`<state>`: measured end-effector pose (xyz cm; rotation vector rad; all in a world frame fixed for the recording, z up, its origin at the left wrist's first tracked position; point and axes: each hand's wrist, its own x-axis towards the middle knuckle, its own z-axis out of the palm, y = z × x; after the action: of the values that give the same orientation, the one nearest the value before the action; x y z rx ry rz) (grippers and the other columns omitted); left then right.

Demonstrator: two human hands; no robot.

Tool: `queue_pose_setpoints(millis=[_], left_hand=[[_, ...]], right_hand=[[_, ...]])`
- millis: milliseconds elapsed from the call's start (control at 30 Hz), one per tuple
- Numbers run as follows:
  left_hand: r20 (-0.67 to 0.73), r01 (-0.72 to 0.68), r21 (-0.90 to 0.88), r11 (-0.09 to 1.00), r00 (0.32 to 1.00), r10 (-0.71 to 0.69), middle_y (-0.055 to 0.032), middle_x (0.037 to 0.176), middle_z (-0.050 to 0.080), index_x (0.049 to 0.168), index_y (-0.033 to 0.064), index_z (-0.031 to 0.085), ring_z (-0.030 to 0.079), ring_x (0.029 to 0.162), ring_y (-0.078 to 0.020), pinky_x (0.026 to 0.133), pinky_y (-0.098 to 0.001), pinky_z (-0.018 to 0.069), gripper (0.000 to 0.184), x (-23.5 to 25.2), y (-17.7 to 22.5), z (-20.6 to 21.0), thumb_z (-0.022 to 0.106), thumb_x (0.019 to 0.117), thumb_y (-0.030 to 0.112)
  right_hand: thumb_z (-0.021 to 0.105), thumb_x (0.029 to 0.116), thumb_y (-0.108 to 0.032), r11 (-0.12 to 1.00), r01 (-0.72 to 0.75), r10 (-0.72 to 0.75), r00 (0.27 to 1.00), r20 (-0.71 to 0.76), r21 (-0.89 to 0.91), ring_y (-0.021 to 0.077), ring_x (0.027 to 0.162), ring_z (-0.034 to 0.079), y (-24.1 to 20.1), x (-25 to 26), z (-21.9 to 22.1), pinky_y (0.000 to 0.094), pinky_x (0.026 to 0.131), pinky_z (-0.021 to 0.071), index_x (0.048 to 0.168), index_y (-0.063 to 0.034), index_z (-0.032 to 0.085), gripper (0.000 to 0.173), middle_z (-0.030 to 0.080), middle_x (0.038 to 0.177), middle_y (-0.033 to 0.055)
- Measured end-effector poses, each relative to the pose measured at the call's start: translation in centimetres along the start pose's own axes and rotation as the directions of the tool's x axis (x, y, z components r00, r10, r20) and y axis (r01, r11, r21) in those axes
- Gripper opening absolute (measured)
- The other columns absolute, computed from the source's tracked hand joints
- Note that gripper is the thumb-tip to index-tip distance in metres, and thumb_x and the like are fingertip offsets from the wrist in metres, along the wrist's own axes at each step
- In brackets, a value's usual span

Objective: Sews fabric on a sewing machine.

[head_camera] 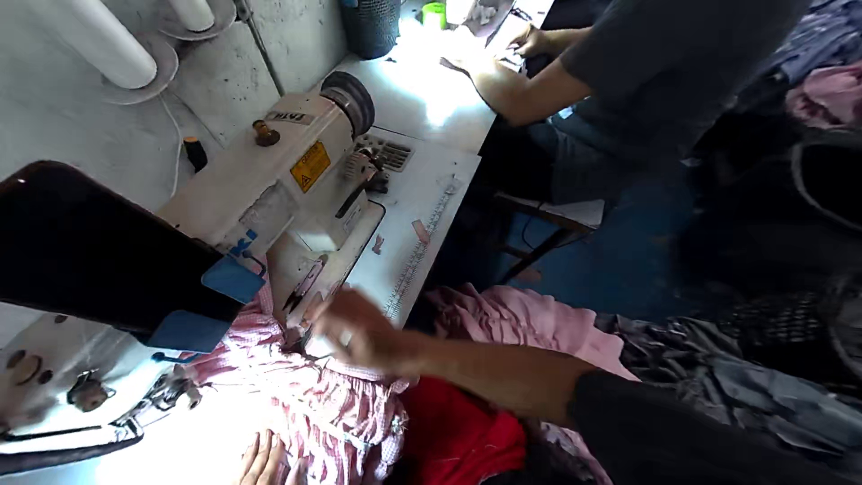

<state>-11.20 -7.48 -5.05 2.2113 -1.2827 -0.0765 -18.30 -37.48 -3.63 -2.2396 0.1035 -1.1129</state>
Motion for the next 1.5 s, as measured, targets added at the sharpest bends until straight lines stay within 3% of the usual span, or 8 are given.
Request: queue_pose_setpoints(millis=[167, 367, 467, 533, 633, 733, 933, 1500], left_hand=[[-0.01, 0.02, 0.056, 0.998, 1.0, -0.02, -0.0242, 0.132, 0.068, 0.121, -0.0049, 0.073, 0.061, 0.131, -0.0386, 0.114, -0.0474, 0.0451, 0.04, 0.1, 0.6, -0.2, 0.068, 0.099, 0.029], [-0.153, 0.141, 0.092, 0.986, 0.98, -0.126, -0.0051, 0.133, 0.071, 0.119, 0.0119, 0.078, 0.061, 0.133, -0.0217, 0.112, -0.0398, 0.0495, 0.032, -0.1, 2.4, 1.2, 0.061, 0.1022, 0.034], [-0.142, 0.129, 0.064, 0.99, 0.983, -0.119, -0.0061, 0.137, 0.068, 0.124, 0.0124, 0.075, 0.058, 0.136, -0.0224, 0.113, -0.0431, 0.0474, 0.036, -1.0, 2.2, 1.3, 0.058, 0.1028, 0.036], [-0.113, 0.095, 0.064, 0.993, 0.99, -0.087, -0.0072, 0.142, 0.064, 0.129, 0.0105, 0.072, 0.053, 0.141, -0.0235, 0.118, -0.0442, 0.0422, 0.044, -1.4, 1.9, 1.0, 0.057, 0.1009, 0.041], [-0.108, 0.047, 0.066, 0.997, 0.993, -0.04, -0.0089, 0.142, 0.065, 0.131, 0.0089, 0.071, 0.052, 0.141, -0.0265, 0.121, -0.0468, 0.0388, 0.044, -0.8, 1.6, 0.7, 0.057, 0.1026, 0.04], [-0.14, 0.026, 0.067, 0.997, 0.99, -0.017, -0.0089, 0.13, 0.072, 0.118, 0.0079, 0.077, 0.06, 0.133, -0.0287, 0.118, -0.0481, 0.0412, 0.029, -0.3, 1.5, 0.3, 0.058, 0.1027, 0.024], [-0.252, -0.032, 0.105, 0.994, 0.966, 0.058, -0.0148, 0.118, 0.076, 0.109, 0.0008, 0.077, 0.07, 0.12, -0.0272, 0.108, -0.0407, 0.0534, 0.023, -1.8, 3.6, 2.1, 0.06, 0.1012, 0.014], [-0.233, 0.015, 0.081, 0.997, 0.972, 0.004, -0.0101, 0.118, 0.076, 0.107, 0.0055, 0.08, 0.068, 0.123, -0.0229, 0.111, -0.0373, 0.0511, 0.026, -1.5, 3.5, 1.6, 0.065, 0.1011, 0.025]], right_hand=[[0.053, 0.0989, -0.011, 0.695, -0.684, 0.629, 0.728, -0.273, -0.222, 0.0394, 0.129, 0.057, 17.1, 7.7, -8.0, 0.054, 0.107, 0.0469, 0.146, -0.0026, 0.052, 0.048, 0.06, 0.139, 0.0224], [0.063, 0.0972, -0.022, 0.74, -0.598, 0.516, 0.799, -0.308, -0.31, 0.0269, 0.121, 0.065, 21.6, 9.3, -8.9, 0.0476, 0.106, 0.0515, 0.129, -0.0102, 0.069, 0.035, 0.069, 0.128, 0.014], [0.049, 0.1019, -0.018, 0.734, -0.619, 0.479, 0.763, -0.434, -0.278, 0.0286, 0.134, 0.053, 17.3, 7.3, -8.9, 0.0346, 0.117, 0.0371, 0.139, 0.0114, 0.052, 0.047, 0.056, 0.139, 0.0276], [0.043, 0.1073, -0.014, 0.809, -0.582, 0.507, 0.761, -0.405, -0.079, 0.0169, 0.124, 0.056, 9.0, 6.0, -6.7, 0.0264, 0.11, 0.0415, 0.138, 0.0148, 0.048, 0.042, 0.058, 0.132, 0.022], [0.047, 0.1062, -0.007, 0.98, -0.088, 0.07, 0.992, 0.107, 0.178, 0.0011, 0.115, 0.059, -2.3, 0.9, -1.7, 0.0242, 0.1, 0.0502, 0.124, 0.002, 0.054, 0.021, 0.063, 0.12, -0.0008], [0.054, 0.1009, -0.009, 0.971, 0.07, -0.197, 0.777, 0.598, 0.229, 0.0261, 0.124, 0.062, -8.2, -0.3, 5.2, 0.0385, 0.106, 0.0504, 0.125, -0.0001, 0.068, 0.029, 0.066, 0.129, 0.016], [0.049, 0.1008, -0.007, 0.974, 0.191, -0.05, 0.698, 0.715, -0.118, 0.0403, 0.124, 0.056, -6.7, 0.5, 7.4, 0.054, 0.099, 0.0487, 0.13, -0.0008, 0.063, 0.033, 0.059, 0.137, 0.0194], [0.046, 0.1038, -0.015, 0.941, 0.313, -0.127, 0.683, 0.72, -0.13, 0.0382, 0.126, 0.057, -6.0, 2.0, 8.8, 0.0509, 0.102, 0.0478, 0.128, -0.0033, 0.068, 0.035, 0.063, 0.137, 0.0162]])
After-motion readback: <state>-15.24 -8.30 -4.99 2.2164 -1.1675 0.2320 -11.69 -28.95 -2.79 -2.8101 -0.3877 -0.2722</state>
